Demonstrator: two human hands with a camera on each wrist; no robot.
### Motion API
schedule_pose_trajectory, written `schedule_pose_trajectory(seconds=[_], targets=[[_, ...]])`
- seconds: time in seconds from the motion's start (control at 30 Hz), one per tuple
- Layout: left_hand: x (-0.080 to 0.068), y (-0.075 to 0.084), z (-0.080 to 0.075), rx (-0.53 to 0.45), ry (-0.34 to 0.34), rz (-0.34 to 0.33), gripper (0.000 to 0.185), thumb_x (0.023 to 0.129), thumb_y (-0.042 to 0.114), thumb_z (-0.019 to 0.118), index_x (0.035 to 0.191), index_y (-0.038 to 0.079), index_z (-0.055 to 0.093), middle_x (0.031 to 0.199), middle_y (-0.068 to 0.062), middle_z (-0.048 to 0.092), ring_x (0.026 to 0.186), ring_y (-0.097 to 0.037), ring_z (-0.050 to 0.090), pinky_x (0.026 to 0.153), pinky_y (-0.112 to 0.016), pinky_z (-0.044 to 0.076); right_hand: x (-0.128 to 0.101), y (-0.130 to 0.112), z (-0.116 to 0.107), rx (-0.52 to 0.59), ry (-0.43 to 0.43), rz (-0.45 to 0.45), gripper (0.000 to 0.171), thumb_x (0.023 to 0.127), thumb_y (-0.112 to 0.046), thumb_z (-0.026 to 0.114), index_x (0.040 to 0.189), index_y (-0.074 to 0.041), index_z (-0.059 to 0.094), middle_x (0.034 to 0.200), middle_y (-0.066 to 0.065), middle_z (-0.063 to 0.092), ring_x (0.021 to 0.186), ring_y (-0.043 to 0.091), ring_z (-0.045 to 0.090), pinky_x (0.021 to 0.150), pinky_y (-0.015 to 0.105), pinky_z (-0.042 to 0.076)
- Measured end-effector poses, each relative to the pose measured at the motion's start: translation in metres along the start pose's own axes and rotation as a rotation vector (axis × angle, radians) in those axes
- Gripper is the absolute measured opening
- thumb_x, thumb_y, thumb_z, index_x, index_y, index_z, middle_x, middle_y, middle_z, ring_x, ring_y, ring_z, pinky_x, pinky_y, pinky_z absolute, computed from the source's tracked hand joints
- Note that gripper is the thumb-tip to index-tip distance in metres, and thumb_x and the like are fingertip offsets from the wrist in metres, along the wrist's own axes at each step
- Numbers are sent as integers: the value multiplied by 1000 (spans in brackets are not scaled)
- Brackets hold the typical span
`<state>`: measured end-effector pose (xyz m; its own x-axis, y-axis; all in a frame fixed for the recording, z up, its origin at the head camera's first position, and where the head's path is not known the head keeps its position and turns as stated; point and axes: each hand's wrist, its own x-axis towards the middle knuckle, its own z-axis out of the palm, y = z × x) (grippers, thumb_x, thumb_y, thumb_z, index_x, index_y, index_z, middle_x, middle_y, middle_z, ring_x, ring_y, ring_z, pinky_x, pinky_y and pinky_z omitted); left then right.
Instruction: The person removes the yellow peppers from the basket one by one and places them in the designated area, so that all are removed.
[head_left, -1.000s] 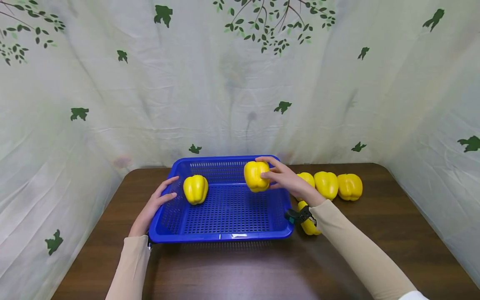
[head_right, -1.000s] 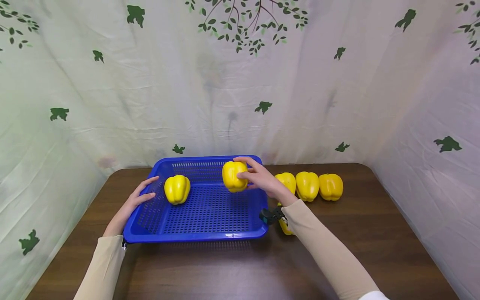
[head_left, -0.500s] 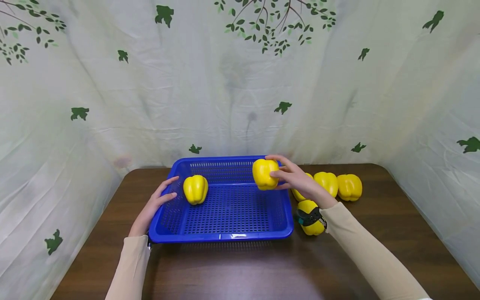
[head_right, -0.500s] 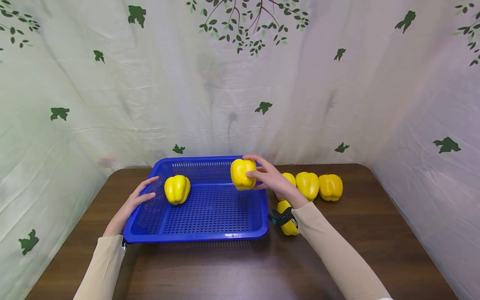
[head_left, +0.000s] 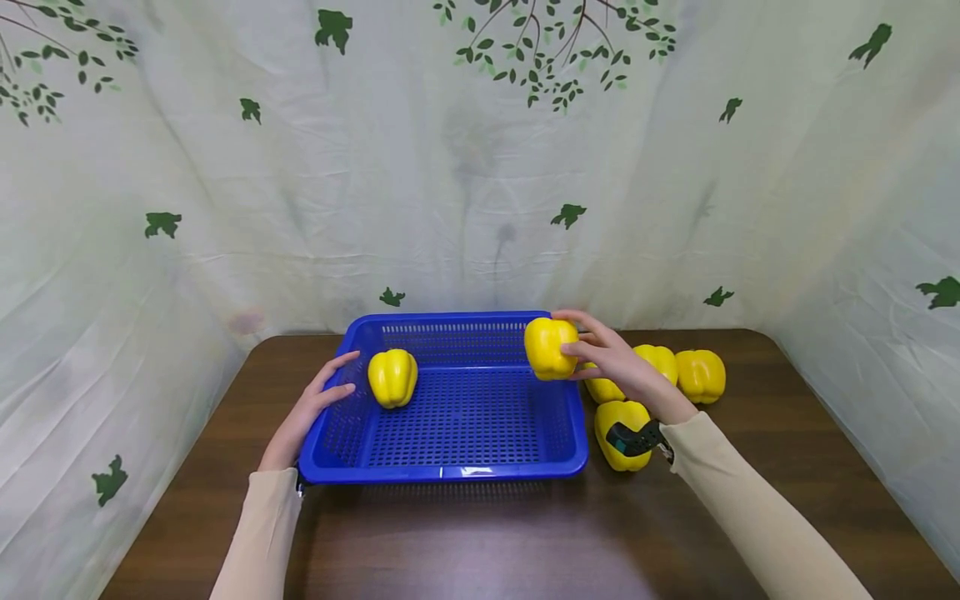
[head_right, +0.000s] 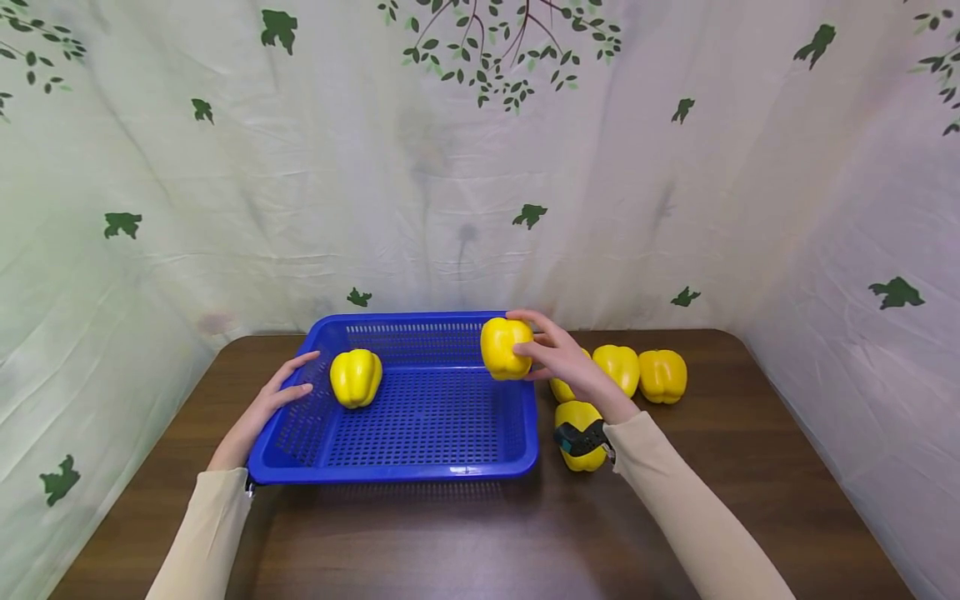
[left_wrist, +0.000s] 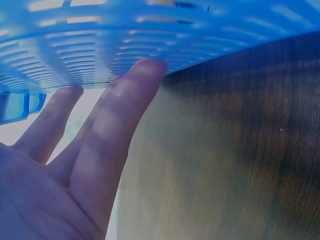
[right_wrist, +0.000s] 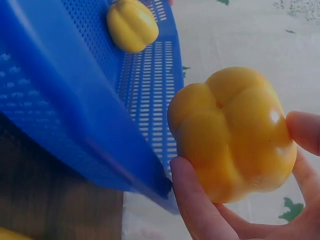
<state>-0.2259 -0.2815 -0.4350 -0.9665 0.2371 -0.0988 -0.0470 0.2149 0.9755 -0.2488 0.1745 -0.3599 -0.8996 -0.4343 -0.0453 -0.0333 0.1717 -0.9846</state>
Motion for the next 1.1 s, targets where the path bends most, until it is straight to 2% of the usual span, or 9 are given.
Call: schedule_pose_trajectory(seconds=[0.37,0.57,0.83,1.1], targets=[[0,1,0,3,-6,-1,55,102,29,44,152,24,22,157,-7,6,123,-44,35,91,-44,41,-15,10,-17,-24,44,13,53,97,-26,57,146,-21,36,129,24,45,109,38,50,89,52,47],[-1,1,1,0,-8,-11,55,102,29,43,152,25,22,157,-9,7,123,-46,35,92,-46,42,-25,14,-27,-31,59,5,55,98,-25,56,147,-17,33,133,24,43,109,38,51,87,50,49],[-1,0,1,2,-7,-9,56,101,30,44,152,25,21,157,-8,6,123,-46,36,91,-46,43,-38,21,-40,-45,76,9,53,98,-23,55,147,-17,33,124,25,46,99,33,55,86,48,50],[-1,-1,0,15,-6,-1,57,101,31,45,152,26,21,157,-9,5,124,-46,35,92,-49,42,-53,29,-52,-16,80,6,53,99,-22,53,147,-16,31,135,26,36,101,35,50,92,57,43]])
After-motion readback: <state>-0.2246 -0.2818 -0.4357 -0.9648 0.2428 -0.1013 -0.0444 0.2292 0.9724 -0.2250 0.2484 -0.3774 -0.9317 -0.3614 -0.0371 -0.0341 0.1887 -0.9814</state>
